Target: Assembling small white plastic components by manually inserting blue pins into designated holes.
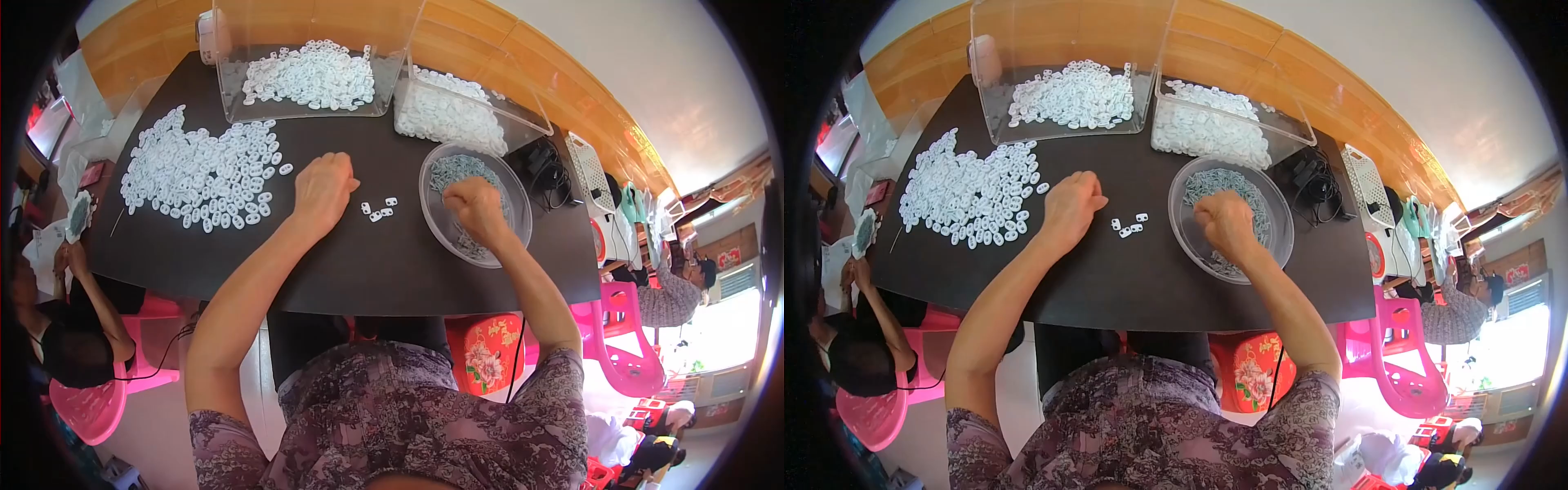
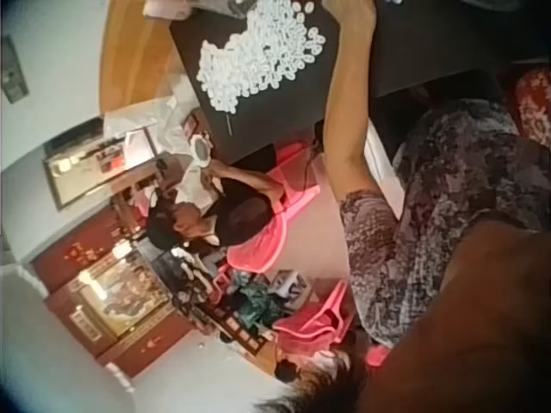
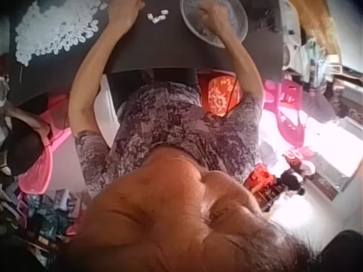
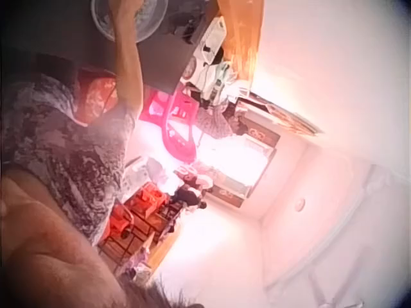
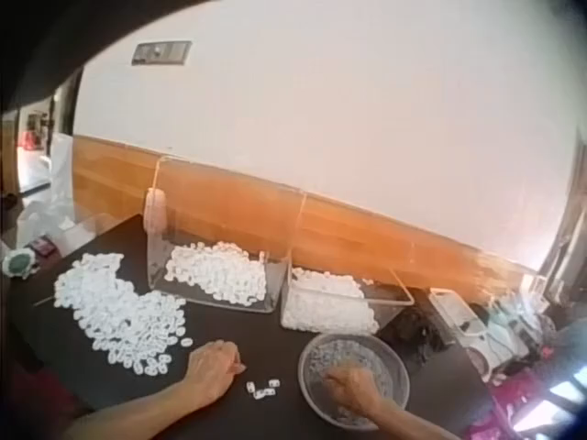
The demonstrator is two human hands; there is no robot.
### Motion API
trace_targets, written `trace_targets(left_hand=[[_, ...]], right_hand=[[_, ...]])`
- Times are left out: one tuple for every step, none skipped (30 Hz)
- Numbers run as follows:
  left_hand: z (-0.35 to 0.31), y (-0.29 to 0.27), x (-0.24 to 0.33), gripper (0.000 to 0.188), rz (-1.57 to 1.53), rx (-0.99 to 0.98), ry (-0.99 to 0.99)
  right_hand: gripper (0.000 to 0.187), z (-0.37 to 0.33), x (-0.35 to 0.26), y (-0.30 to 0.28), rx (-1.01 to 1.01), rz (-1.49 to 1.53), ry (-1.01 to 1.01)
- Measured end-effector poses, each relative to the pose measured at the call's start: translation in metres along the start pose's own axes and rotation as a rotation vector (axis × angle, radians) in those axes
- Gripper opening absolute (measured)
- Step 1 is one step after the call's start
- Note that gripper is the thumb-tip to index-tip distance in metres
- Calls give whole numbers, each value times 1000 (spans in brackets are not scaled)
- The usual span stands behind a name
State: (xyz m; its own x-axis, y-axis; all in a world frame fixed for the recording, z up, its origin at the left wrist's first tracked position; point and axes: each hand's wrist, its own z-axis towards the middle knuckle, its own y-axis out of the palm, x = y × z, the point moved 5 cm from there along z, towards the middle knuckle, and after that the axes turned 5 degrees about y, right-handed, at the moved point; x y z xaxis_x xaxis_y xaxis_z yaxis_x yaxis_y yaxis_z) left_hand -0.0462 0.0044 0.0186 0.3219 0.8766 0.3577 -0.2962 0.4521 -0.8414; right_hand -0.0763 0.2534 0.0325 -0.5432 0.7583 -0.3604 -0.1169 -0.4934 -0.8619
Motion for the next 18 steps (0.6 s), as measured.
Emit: trace_targets(left_hand=[[-7, -9, 1, 14, -157, 62, -34], [-15, -16, 3, 15, -314, 124, -68], [-33, -22, 6, 15, -319, 105, -63], [-43, -26, 6, 15, -459, 97, -127], [-53, -28, 9, 17, -600, 87, -190], [-64, -30, 12, 16, -669, 91, -231], [-75, -31, 15, 15, -738, 90, -274], [-83, -34, 20, 14, -811, 81, -305], [-89, -34, 25, 14, -857, 70, -324], [-94, -33, 28, 14, -905, 58, -343], [-100, -30, 30, 13, -973, 49, -351], [-105, -30, 33, 13, -971, 50, -353], [-110, -27, 35, 13, -1049, 29, -401], [-114, -25, 37, 13, -1127, 7, -449], [-117, -24, 38, 13, -1127, 4, -446], [-119, -22, 39, 13, -1150, 15, -450], [-122, -21, 40, 14, -1174, 25, -454], [-125, -19, 41, 14, -1173, 24, -454]], right_hand=[[6, -4, 2, 4, -1, -61, -1], [6, -6, 3, 6, -1, -122, 0], [6, -18, -4, 10, -4, -120, 19], [5, -17, -7, 10, 7, -113, -3], [4, -16, -8, 8, 18, -107, -23], [4, -14, -12, 5, 18, -106, -26], [6, -14, -16, 2, -25, -43, -10], [7, -16, -18, 1, -67, 19, 8], [7, -16, -19, 3, -67, 21, 7], [9, -17, -20, 6, -103, -11, 18], [12, -18, -19, 9, -138, -44, 31], [12, -17, -21, 9, -138, -42, 29], [12, -15, -22, 9, -149, -47, 25], [12, -14, -23, 8, -159, -51, 22], [12, -14, -19, 10, -156, -52, 25], [11, -14, -13, 11, -108, -88, 0], [10, -15, -10, 11, -60, -123, -24], [10, -16, -9, 10, -59, -123, -23]])
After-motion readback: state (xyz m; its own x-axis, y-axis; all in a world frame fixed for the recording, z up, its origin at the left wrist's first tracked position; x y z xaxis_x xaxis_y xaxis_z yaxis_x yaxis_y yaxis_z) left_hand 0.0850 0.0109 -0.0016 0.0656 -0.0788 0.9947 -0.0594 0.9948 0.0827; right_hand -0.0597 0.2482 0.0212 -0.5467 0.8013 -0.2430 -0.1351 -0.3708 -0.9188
